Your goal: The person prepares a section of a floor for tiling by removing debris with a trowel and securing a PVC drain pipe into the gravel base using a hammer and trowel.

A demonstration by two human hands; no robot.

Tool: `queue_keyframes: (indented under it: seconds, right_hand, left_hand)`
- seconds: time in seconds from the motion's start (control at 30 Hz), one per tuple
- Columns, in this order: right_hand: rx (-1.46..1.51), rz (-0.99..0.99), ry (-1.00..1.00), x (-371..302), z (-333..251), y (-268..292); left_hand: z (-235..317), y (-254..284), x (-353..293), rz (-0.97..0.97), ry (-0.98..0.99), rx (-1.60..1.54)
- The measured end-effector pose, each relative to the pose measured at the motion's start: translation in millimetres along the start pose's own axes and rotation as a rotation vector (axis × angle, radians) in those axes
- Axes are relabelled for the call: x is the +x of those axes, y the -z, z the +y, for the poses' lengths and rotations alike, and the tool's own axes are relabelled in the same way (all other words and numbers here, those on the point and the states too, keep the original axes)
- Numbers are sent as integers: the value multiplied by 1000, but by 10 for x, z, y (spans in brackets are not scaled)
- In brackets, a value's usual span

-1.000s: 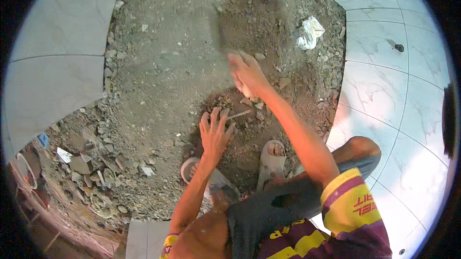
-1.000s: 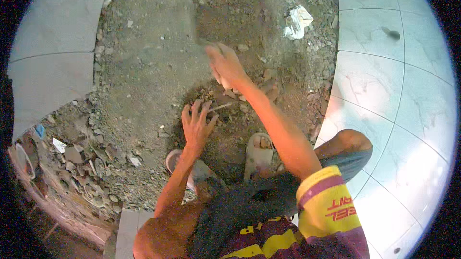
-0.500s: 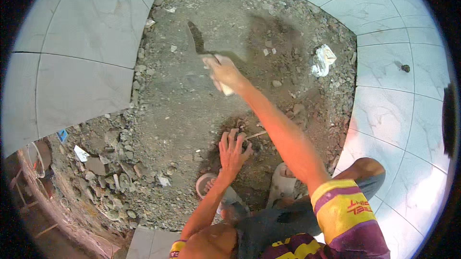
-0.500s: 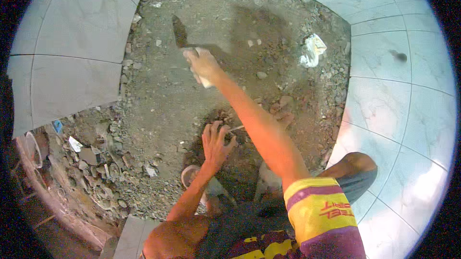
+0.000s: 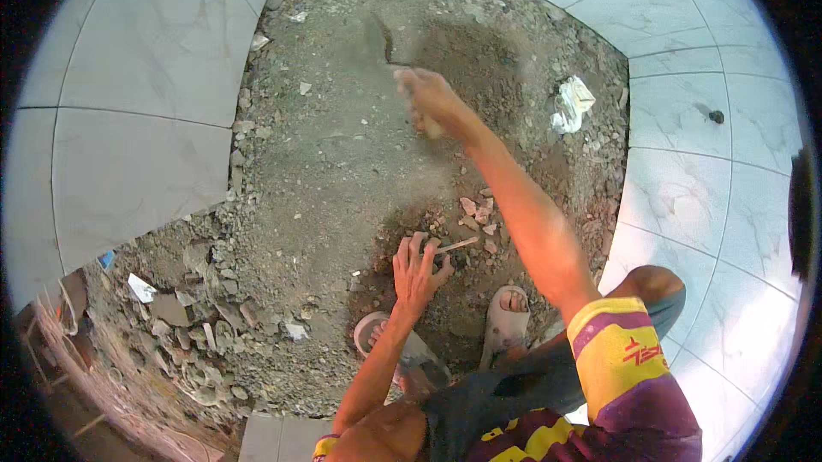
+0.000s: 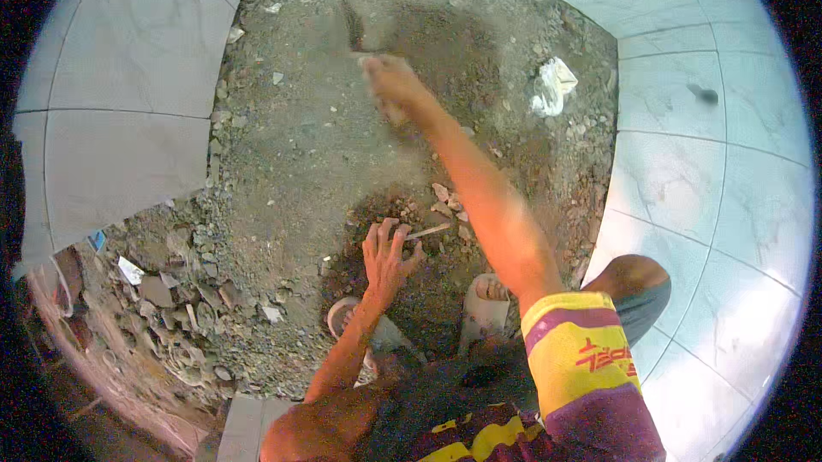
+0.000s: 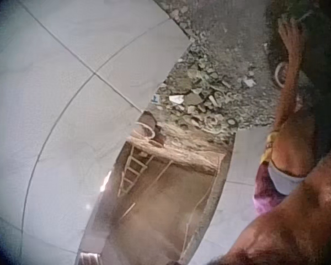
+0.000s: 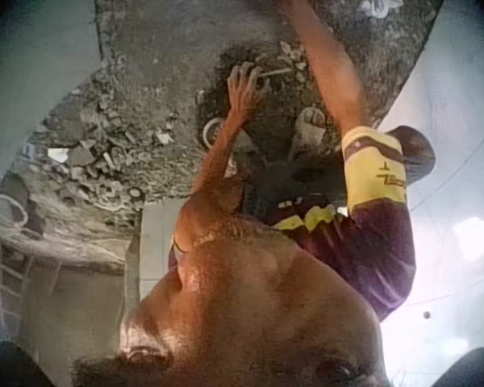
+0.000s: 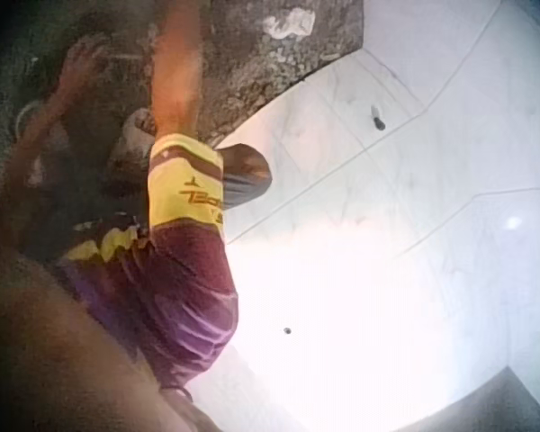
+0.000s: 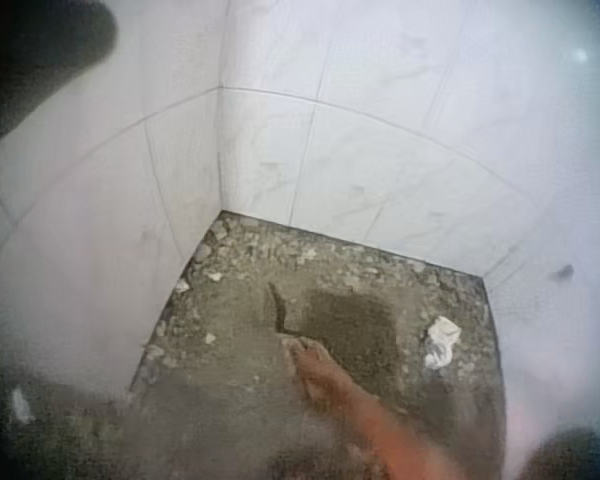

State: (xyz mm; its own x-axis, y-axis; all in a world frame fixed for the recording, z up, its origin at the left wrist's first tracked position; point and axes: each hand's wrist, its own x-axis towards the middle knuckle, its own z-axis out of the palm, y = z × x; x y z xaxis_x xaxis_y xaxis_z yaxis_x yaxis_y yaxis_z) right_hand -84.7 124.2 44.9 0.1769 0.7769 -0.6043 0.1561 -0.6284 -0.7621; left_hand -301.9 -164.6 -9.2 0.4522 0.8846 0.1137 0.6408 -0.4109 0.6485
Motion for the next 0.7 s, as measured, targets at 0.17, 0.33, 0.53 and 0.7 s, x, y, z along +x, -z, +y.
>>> queue_keyframes:
  seconds: [0.17,0.33,0.53,0.7]
  right_hand:
    - [214,275,-178,-237,697,1466]
    - [102,323,54,-568,754,1889]
    - [-164,210,27,-77,695,1853]
    - [37,500,-36,-158,1057,2742]
  left_hand:
    - [51,12,36,23,39,-56]
    - [31,6,-14,-16,3,-31]
    - [-19,62,53,-101,-125,-29]
    - [-39,-4,-21,-18,-169,-62]
